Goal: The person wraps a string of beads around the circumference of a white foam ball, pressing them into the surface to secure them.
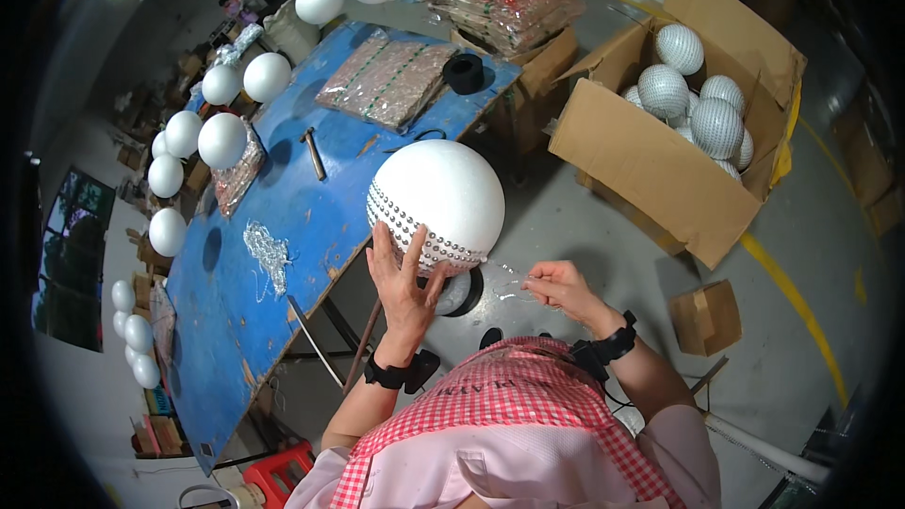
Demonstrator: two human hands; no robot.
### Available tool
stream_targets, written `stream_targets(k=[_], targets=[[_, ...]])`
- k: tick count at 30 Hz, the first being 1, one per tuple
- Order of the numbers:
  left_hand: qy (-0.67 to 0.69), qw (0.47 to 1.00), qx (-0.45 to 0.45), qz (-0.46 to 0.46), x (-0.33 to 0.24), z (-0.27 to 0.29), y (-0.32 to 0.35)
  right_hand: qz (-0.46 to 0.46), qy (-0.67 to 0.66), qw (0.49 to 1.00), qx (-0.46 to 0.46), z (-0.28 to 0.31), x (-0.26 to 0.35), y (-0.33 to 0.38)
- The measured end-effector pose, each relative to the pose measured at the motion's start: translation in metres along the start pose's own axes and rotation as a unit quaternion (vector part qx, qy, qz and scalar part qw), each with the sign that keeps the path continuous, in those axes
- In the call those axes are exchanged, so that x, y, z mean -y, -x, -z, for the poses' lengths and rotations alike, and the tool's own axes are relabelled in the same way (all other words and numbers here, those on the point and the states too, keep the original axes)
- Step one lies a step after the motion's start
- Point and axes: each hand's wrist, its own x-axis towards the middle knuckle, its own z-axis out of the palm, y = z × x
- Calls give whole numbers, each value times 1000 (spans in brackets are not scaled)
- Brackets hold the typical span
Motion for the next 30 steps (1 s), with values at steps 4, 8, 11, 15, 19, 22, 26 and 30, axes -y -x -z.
stream_targets(k=[4, 8, 11, 15, 19, 22, 26, 30], targets=[[8, 1000, 9, -4, 5, -1, 1, 65, 14, 996, -51, 0, 12, 13], [30, 999, 13, 11, -1, 3, -2, 74, -2, 988, -133, -5, 13, 9], [26, 999, 28, 14, -4, 7, -3, 63, 87, 986, -129, 0, 9, 4], [25, 999, 26, 30, -3, 5, -4, 107, 74, 983, -127, -10, 8, -3], [26, 999, 18, 29, 0, 6, -7, 53, 202, 976, -68, -14, 23, -4], [12, 999, 27, 13, 3, 3, -4, 11, 273, 961, -49, -15, 17, -8], [11, 1000, 13, 15, 1, 5, -4, 119, 48, 990, -51, -20, 9, -15], [9, 1000, 9, 10, 1, 4, -2, 82, -8, 997, 3, -17, 19, -13]])
